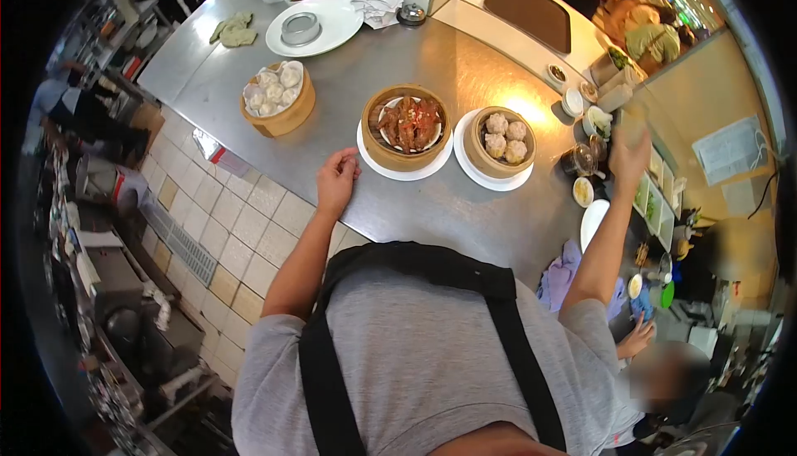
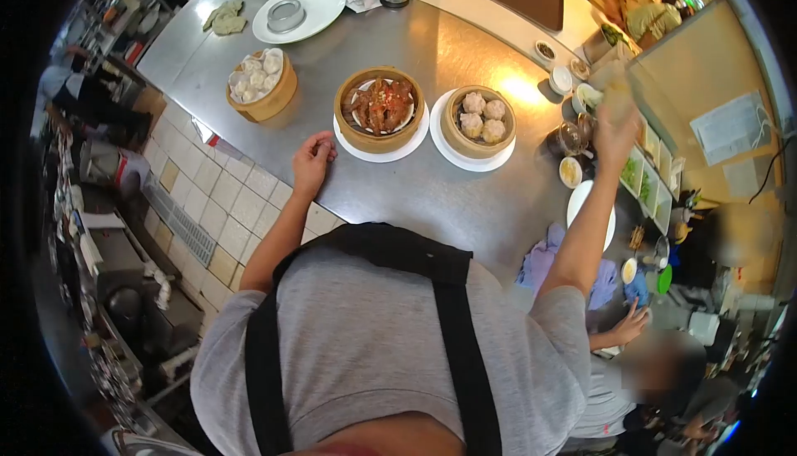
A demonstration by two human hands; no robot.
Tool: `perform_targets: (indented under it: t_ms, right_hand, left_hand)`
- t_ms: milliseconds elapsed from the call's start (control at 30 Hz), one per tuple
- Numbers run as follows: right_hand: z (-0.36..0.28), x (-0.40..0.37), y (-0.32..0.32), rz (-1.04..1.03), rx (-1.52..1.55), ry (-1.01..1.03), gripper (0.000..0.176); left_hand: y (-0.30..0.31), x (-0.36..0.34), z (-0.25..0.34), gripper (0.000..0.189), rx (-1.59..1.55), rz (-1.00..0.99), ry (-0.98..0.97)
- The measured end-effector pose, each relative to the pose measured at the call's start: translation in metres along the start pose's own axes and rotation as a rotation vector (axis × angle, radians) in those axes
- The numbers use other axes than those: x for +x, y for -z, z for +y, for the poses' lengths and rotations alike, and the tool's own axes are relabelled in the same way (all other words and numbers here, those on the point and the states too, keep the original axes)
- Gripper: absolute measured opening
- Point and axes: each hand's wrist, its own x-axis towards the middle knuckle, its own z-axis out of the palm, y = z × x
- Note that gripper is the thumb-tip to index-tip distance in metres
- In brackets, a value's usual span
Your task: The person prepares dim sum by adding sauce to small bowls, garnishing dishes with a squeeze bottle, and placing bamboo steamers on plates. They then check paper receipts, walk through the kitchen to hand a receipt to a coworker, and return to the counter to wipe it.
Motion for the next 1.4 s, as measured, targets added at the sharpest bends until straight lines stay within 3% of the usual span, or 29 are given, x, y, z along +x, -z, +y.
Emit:
perform_targets:
  t_ms: [33, 233, 400, 600, 700, 800, 933, 1000, 1033, 1067, 1100, 1233, 1333, 1400]
  right_hand:
    - [-0.029, 0.004, 0.000, -0.329, 0.054, 0.070, 0.049]
    - [-0.157, -0.036, -0.036, -0.923, -0.148, 0.386, 0.051]
    - [-0.220, -0.051, -0.060, -1.005, -0.293, 0.666, 0.039]
    - [-0.230, -0.062, -0.070, -0.871, -0.370, 0.608, 0.031]
    - [-0.219, -0.070, -0.055, -0.953, -0.311, 0.657, 0.026]
    - [-0.213, -0.076, -0.049, -1.066, -0.254, 0.482, 0.039]
    - [-0.149, -0.099, -0.069, -0.856, 0.297, 0.152, 0.060]
    - [-0.120, -0.090, -0.058, -0.842, 0.505, 0.006, 0.066]
    - [-0.120, -0.079, -0.027, -0.810, 0.622, -0.172, 0.068]
    - [-0.097, -0.073, -0.024, -0.683, 0.562, -0.292, 0.066]
    - [-0.088, -0.060, -0.001, -0.544, 0.310, -0.304, 0.063]
    - [0.015, -0.027, 0.020, 0.037, 0.035, -0.249, 0.062]
    - [0.097, -0.021, 0.012, 0.165, -0.227, -0.424, 0.063]
    - [0.121, -0.026, 0.008, 0.183, -0.205, -0.493, 0.065]
  left_hand:
    - [-0.001, 0.000, 0.001, 0.020, -0.005, 0.015, -0.018]
    - [-0.001, -0.001, -0.002, 0.019, 0.017, 0.008, -0.095]
    - [0.001, -0.002, -0.003, 0.018, 0.004, -0.035, -0.104]
    - [0.002, -0.003, 0.000, 0.019, -0.020, -0.061, -0.117]
    - [0.001, -0.003, -0.001, 0.018, -0.012, -0.060, -0.118]
    - [0.003, -0.003, -0.002, 0.018, 0.006, -0.054, -0.116]
    - [0.004, -0.001, -0.008, 0.020, -0.014, -0.095, -0.106]
    - [0.003, -0.002, -0.008, 0.020, -0.026, -0.093, -0.114]
    - [0.002, -0.001, -0.008, 0.019, -0.027, -0.085, -0.123]
    - [0.002, 0.000, -0.009, 0.019, -0.045, -0.096, -0.126]
    - [0.002, 0.001, -0.011, 0.018, -0.062, -0.099, -0.127]
    - [-0.002, 0.000, -0.009, 0.018, -0.071, -0.091, -0.125]
    - [-0.001, 0.000, -0.012, 0.018, -0.068, -0.066, -0.130]
    - [-0.002, -0.001, -0.011, 0.017, -0.054, -0.049, -0.133]
